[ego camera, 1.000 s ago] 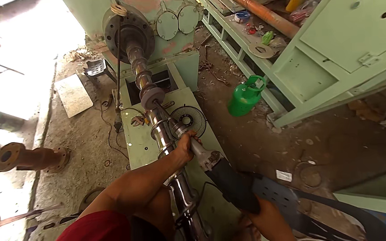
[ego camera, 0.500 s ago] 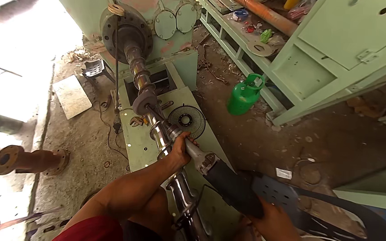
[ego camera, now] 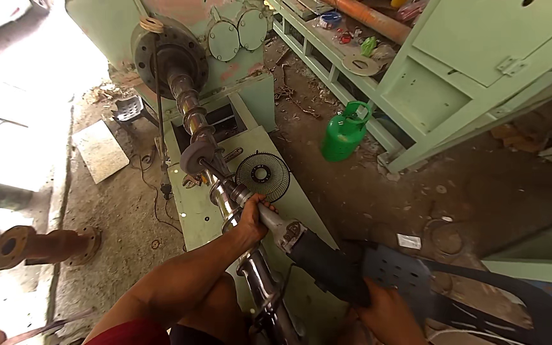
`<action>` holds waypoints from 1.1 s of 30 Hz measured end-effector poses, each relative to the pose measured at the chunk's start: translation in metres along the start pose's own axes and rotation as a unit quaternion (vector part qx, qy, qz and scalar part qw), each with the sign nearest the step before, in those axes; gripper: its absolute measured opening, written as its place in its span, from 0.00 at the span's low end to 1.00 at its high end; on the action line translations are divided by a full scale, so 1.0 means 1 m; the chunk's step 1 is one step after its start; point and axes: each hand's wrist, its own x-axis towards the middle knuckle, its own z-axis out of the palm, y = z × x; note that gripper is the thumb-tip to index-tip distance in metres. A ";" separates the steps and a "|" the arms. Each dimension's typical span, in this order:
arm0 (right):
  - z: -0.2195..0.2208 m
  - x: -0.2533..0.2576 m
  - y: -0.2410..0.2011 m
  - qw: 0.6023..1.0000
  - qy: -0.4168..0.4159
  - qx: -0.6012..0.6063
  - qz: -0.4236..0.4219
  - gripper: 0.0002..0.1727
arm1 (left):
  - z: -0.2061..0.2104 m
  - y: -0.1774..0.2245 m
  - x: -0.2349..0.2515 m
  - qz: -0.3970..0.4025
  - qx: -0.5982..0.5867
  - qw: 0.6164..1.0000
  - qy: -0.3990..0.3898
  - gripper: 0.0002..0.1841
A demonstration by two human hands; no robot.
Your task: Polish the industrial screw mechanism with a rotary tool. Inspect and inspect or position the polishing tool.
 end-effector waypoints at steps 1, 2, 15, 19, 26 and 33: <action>0.004 0.003 0.002 1.000 0.003 0.005 0.000 0.27 | 0.001 -0.001 0.003 0.002 0.007 1.000 -0.001 0.07; 0.009 0.006 0.004 1.000 0.004 0.011 0.000 0.27 | 0.001 -0.003 0.005 0.003 0.013 1.000 -0.001 0.07; 0.039 0.036 0.024 0.998 -0.011 0.066 0.008 0.28 | 0.014 -0.014 0.031 0.014 0.072 0.997 0.014 0.06; 0.049 0.044 0.030 0.995 -0.014 0.100 0.003 0.28 | 0.018 -0.017 0.040 0.010 0.089 0.995 0.036 0.04; 0.053 0.049 0.036 0.991 -0.017 0.129 0.004 0.26 | 0.021 -0.025 0.057 0.005 0.101 0.993 0.053 0.05; 0.053 0.050 0.031 0.991 -0.024 0.134 0.001 0.26 | 0.021 -0.020 0.054 0.007 0.110 0.992 0.054 0.04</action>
